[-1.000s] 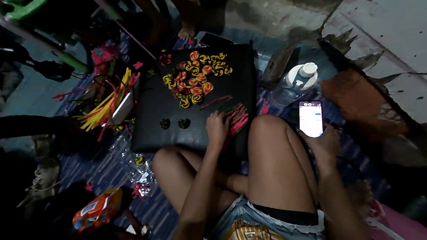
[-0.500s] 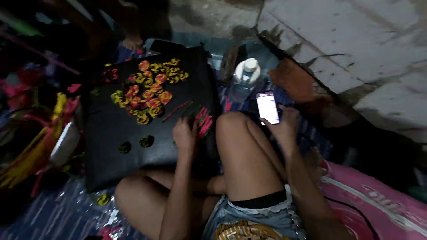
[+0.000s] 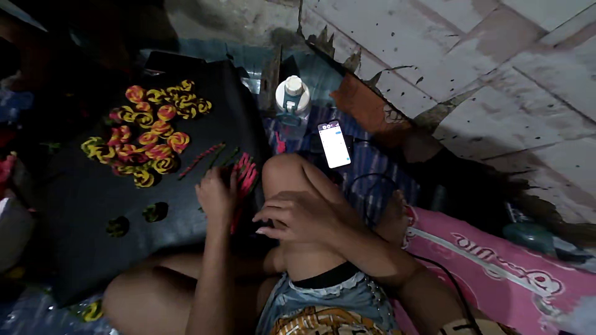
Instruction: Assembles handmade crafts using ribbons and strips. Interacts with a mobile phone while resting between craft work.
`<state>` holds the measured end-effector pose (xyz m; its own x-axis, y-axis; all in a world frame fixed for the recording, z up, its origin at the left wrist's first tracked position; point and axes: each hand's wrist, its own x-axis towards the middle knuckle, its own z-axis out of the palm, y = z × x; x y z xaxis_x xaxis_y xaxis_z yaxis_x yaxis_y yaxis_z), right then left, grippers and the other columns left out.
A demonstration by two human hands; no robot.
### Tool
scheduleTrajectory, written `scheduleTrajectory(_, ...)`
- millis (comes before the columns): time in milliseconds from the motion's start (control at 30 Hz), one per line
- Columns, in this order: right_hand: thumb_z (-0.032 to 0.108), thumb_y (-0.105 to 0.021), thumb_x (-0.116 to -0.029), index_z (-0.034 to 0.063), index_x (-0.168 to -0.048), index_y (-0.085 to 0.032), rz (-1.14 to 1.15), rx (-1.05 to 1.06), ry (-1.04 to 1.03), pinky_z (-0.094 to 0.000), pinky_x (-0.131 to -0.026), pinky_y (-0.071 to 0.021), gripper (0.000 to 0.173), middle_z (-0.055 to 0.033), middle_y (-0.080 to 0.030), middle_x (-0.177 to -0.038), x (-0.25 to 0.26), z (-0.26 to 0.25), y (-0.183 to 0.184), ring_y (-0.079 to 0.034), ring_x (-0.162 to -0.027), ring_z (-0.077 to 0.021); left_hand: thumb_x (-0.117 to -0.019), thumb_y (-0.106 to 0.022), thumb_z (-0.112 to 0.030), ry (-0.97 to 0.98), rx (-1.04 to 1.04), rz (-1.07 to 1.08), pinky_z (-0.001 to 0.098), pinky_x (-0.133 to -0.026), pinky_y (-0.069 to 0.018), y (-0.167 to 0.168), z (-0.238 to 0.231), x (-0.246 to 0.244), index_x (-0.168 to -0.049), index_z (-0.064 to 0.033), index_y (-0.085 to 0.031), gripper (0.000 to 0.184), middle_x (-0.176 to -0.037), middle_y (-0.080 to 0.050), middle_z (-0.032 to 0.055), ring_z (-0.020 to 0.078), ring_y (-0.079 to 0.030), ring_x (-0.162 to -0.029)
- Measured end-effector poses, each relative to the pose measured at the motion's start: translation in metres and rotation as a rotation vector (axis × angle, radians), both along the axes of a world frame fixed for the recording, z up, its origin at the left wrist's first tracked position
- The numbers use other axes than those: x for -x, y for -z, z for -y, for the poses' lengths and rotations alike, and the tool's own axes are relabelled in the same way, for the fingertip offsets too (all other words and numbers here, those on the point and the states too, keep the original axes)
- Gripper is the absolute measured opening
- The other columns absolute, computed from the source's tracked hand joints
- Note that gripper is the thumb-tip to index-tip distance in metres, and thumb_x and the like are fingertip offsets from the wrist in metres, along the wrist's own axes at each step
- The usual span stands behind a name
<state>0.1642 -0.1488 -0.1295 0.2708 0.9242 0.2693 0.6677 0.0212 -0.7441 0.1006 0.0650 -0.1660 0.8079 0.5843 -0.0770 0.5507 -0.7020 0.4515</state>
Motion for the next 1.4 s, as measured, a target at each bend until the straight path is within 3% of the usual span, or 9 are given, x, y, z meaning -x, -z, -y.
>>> scheduleTrajectory(133, 0.019, -0.065, -0.0996, 0.0019, -0.105, -0.076, -0.175, -0.061, 0.048, -0.0297, -0.081, -0.0556, 0.021, -0.0106, -0.073, -0.091, -0.004, -0.001, 0.005, -0.069, -0.083, -0.0174, -0.1008, -0.06, -0.017, -0.027, 0.002, 0.029, 0.0729, -0.092, -0.0422, 0.001, 0.003, -0.001, -0.113, 0.0054, -0.069, 0.027, -0.109, -0.068, 0.0295, 0.0508, -0.065, -0.103)
scheduleTrajectory(300, 0.016, -0.066, -0.0981, 0.0018, -0.1, -0.077, -0.234, -0.093, 0.066, -0.0296, -0.081, -0.0563, 0.018, -0.0107, -0.074, -0.09, -0.005, -0.008, 0.012, -0.07, -0.083, -0.0169, -0.1058, -0.051, -0.019, -0.137, 0.012, 0.14, 0.0681, -0.084, -0.0501, -0.008, 0.008, 0.006, -0.124, 0.0069, -0.062, 0.033, -0.107, -0.069, 0.0301, 0.0489, -0.068, -0.094)
scheduleTrajectory(567, 0.014, -0.067, -0.0964, -0.0003, -0.107, -0.075, -0.274, -0.118, 0.099, -0.0293, -0.077, -0.0571, 0.02, -0.0119, -0.074, -0.091, -0.002, -0.009, 0.012, -0.07, -0.08, -0.0168, -0.0989, -0.063, -0.008, -0.104, 0.037, 0.372, 0.0485, -0.081, -0.0579, 0.001, 0.006, 0.012, -0.111, 0.0077, -0.067, 0.02, -0.098, -0.072, 0.0224, 0.0309, -0.072, -0.086)
scheduleTrajectory(767, 0.015, -0.066, -0.0967, 0.0004, -0.111, -0.075, -0.25, -0.106, 0.099, -0.0327, -0.078, -0.0562, 0.022, -0.0114, -0.073, -0.09, -0.001, -0.01, 0.013, -0.069, -0.08, -0.0189, -0.1018, -0.06, -0.013, -0.084, -0.028, 0.333, 0.0524, -0.076, -0.0566, -0.004, 0.009, 0.009, -0.113, 0.0074, -0.069, 0.025, -0.095, -0.071, 0.0248, 0.0352, -0.071, -0.082)
scheduleTrajectory(933, 0.02, -0.064, -0.0991, 0.0058, -0.126, -0.071, -0.125, 0.078, 0.17, -0.0418, -0.099, -0.0524, 0.031, -0.0138, -0.07, -0.119, -0.006, -0.025, -0.004, -0.065, -0.114, -0.0279, -0.1067, -0.051, -0.017, -0.087, 0.025, 0.159, 0.0654, -0.089, -0.0506, 0.006, 0.017, 0.002, -0.13, 0.0093, -0.056, 0.035, -0.113, -0.066, 0.0315, 0.0484, -0.066, -0.103)
scheduleTrajectory(1033, 0.013, -0.065, -0.0972, 0.0048, -0.115, -0.075, -0.024, 0.122, 0.17, -0.0456, -0.102, -0.0495, 0.022, -0.0134, -0.069, -0.123, -0.018, -0.051, -0.003, -0.06, -0.123, -0.0302, -0.1038, -0.056, -0.013, -0.115, 0.037, 0.153, 0.0638, -0.093, -0.0491, 0.019, 0.022, -0.004, -0.134, 0.0086, -0.052, 0.037, -0.122, -0.061, 0.0321, 0.0482, -0.063, -0.11)
scheduleTrajectory(1133, 0.011, -0.056, -0.1015, 0.0005, -0.131, -0.065, 0.087, 0.393, 0.11, -0.0511, -0.113, -0.0386, 0.033, -0.0172, -0.056, -0.145, -0.023, -0.075, -0.001, -0.047, -0.14, -0.0327, -0.1004, -0.055, -0.009, -0.179, 0.078, 0.134, 0.0628, -0.094, -0.0492, 0.029, 0.024, -0.006, -0.142, 0.004, -0.046, 0.044, -0.127, -0.06, 0.03, 0.0459, -0.062, -0.113)
scheduleTrajectory(1233, 0.008, -0.044, -0.1068, -0.0078, -0.154, -0.036, 0.142, 0.651, 0.005, -0.0535, -0.122, -0.0236, 0.051, -0.0269, -0.03, -0.163, -0.009, -0.083, -0.001, -0.027, -0.154, -0.0378, -0.1015, -0.058, -0.015, -0.217, 0.083, 0.185, 0.0599, -0.091, -0.0514, 0.036, 0.024, -0.006, -0.142, 0.003, -0.046, 0.046, -0.12, -0.064, 0.0288, 0.0436, -0.065, -0.106)
scheduleTrajectory(1400, 0.005, -0.035, -0.109, -0.0083, -0.159, -0.023, 0.28, 0.775, -0.097, -0.0546, -0.126, -0.0118, 0.053, -0.0245, -0.01, -0.17, 0.001, -0.082, 0.004, -0.008, -0.159, -0.0367, -0.1057, -0.053, -0.016, -0.175, 0.058, 0.264, 0.0567, -0.096, -0.0504, 0.044, 0.019, -0.003, -0.137, 0.0061, -0.051, 0.038, -0.126, -0.061, 0.0302, 0.0431, -0.063, -0.112)
